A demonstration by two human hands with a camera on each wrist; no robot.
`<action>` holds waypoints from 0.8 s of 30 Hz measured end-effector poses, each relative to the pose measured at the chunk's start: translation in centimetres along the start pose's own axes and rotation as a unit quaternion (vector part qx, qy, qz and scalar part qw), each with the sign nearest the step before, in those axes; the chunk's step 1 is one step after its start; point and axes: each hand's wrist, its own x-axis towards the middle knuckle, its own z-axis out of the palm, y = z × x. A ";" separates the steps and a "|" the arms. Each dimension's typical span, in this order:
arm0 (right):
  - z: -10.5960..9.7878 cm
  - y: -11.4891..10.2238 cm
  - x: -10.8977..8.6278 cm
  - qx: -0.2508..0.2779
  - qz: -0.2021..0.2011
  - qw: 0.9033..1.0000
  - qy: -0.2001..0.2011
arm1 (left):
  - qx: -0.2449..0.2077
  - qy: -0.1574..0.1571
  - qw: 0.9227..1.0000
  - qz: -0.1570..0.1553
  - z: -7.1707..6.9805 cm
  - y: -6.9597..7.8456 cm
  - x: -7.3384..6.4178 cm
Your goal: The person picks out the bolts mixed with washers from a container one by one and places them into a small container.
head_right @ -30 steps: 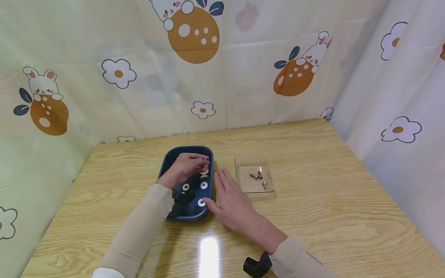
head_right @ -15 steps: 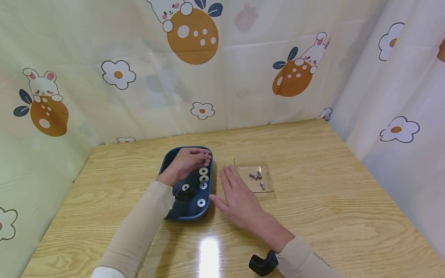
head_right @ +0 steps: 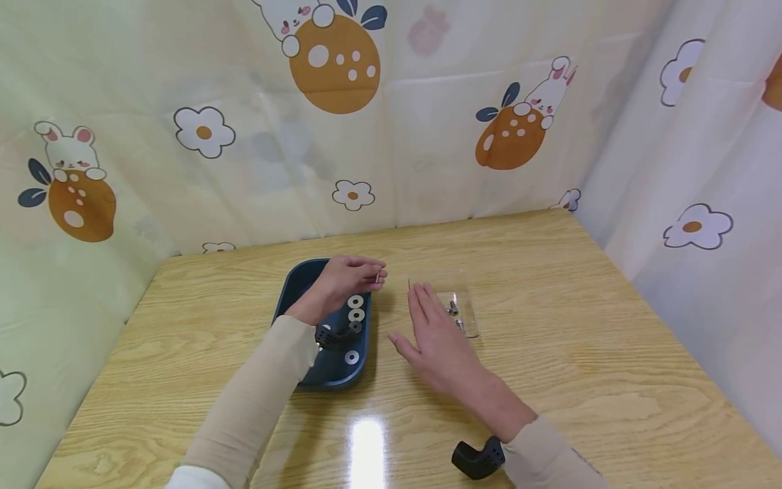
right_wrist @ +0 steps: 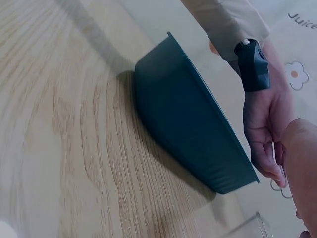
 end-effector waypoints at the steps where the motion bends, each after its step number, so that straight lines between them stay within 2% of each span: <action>1: -0.1 0.2 -0.1 0.001 0.004 1.000 -0.001 | 0.002 -0.002 1.000 0.001 0.2 0.1 0.0; 7: -0.8 1.6 -0.6 -0.002 0.027 1.000 -0.007 | 0.006 -0.016 1.000 0.003 1.4 0.3 0.2; 18: -1.4 3.8 -1.5 -0.019 0.042 0.999 0.003 | 0.017 -0.044 0.999 -0.005 3.5 0.2 0.5; 24: -1.8 4.6 -1.9 -0.020 0.055 0.998 0.007 | 0.027 -0.046 0.999 -0.001 4.6 0.0 0.9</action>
